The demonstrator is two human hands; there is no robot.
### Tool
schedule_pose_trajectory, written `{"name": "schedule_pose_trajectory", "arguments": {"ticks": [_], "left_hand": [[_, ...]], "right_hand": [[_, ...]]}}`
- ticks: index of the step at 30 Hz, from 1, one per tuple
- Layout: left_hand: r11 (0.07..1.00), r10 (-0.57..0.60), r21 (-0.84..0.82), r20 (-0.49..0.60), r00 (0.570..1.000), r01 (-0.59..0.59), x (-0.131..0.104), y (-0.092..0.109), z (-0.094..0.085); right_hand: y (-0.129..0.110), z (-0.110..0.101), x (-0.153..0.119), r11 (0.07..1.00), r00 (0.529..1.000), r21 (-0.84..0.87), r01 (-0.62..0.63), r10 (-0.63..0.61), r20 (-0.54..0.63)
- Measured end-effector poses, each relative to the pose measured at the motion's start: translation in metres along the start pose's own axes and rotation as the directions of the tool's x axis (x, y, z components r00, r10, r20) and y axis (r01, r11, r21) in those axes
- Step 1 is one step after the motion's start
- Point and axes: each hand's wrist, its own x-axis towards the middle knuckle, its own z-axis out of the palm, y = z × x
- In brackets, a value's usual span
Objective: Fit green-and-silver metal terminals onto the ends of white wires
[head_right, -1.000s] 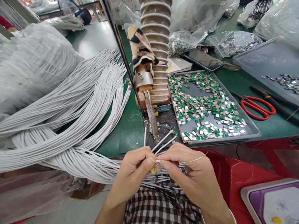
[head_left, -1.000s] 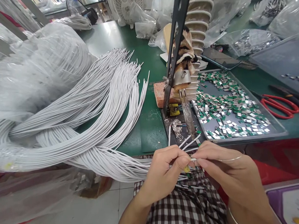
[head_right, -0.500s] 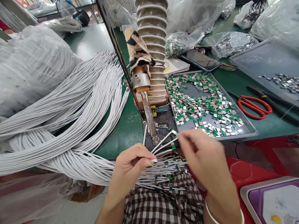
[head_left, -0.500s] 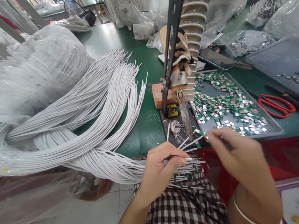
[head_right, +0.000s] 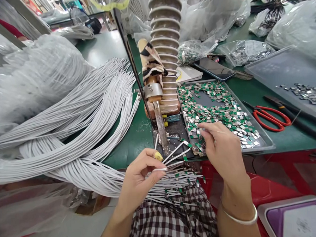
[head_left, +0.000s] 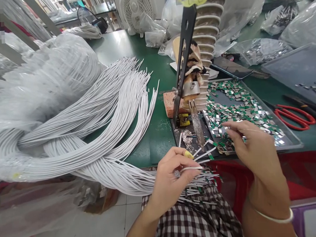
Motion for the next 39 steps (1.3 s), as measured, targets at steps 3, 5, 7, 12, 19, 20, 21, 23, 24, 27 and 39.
{"name": "schedule_pose_trajectory", "arguments": {"ticks": [3, 5, 7, 12, 19, 20, 21, 23, 24, 27, 39], "left_hand": [[0.999, 0.024, -0.033, -0.089, 0.996, -0.027, 0.002, 0.001, 0.004], [0.999, 0.019, -0.030, -0.089, 0.996, -0.022, 0.005, 0.003, 0.008], [1.000, 0.005, -0.007, -0.078, 0.997, -0.006, 0.009, 0.005, 0.011], [1.000, -0.012, 0.025, -0.098, 0.995, 0.015, 0.013, 0.011, 0.017], [0.999, -0.014, 0.048, -0.148, 0.989, 0.021, 0.013, 0.012, 0.020], [0.998, -0.014, 0.054, -0.156, 0.988, 0.023, 0.013, 0.012, 0.020], [0.998, -0.017, 0.057, -0.161, 0.987, 0.026, 0.013, 0.012, 0.020], [0.998, -0.020, 0.058, -0.163, 0.986, 0.030, 0.013, 0.013, 0.020], [0.998, -0.021, 0.057, -0.160, 0.987, 0.031, 0.013, 0.013, 0.020], [0.997, -0.016, 0.066, -0.151, 0.988, 0.026, 0.014, 0.015, 0.020], [0.987, 0.074, 0.149, -0.119, 0.990, -0.056, 0.017, 0.019, 0.018]], "right_hand": [[-0.025, -0.009, -0.018, 0.960, 0.997, 0.275, -0.044, 0.060, -0.052], [-0.041, -0.011, -0.030, 0.846, 0.983, 0.510, -0.159, 0.183, 0.002], [-0.055, -0.011, -0.038, 0.720, 0.963, 0.650, -0.243, 0.258, 0.074], [-0.076, -0.004, -0.045, 0.662, 0.966, 0.723, -0.199, 0.255, 0.032], [-0.087, 0.005, -0.049, 0.734, 0.958, 0.676, -0.070, 0.238, -0.159], [-0.088, 0.006, -0.050, 0.744, 0.958, 0.666, -0.061, 0.232, -0.170], [-0.088, 0.006, -0.050, 0.753, 0.958, 0.656, -0.050, 0.223, -0.183], [-0.088, 0.007, -0.050, 0.766, 0.957, 0.643, -0.020, 0.201, -0.209], [-0.088, 0.007, -0.051, 0.771, 0.957, 0.637, -0.008, 0.190, -0.218], [-0.085, 0.007, -0.053, 0.772, 0.959, 0.635, 0.014, 0.169, -0.227], [-0.076, 0.001, -0.054, 0.891, 0.944, 0.442, 0.109, 0.048, -0.328]]}}
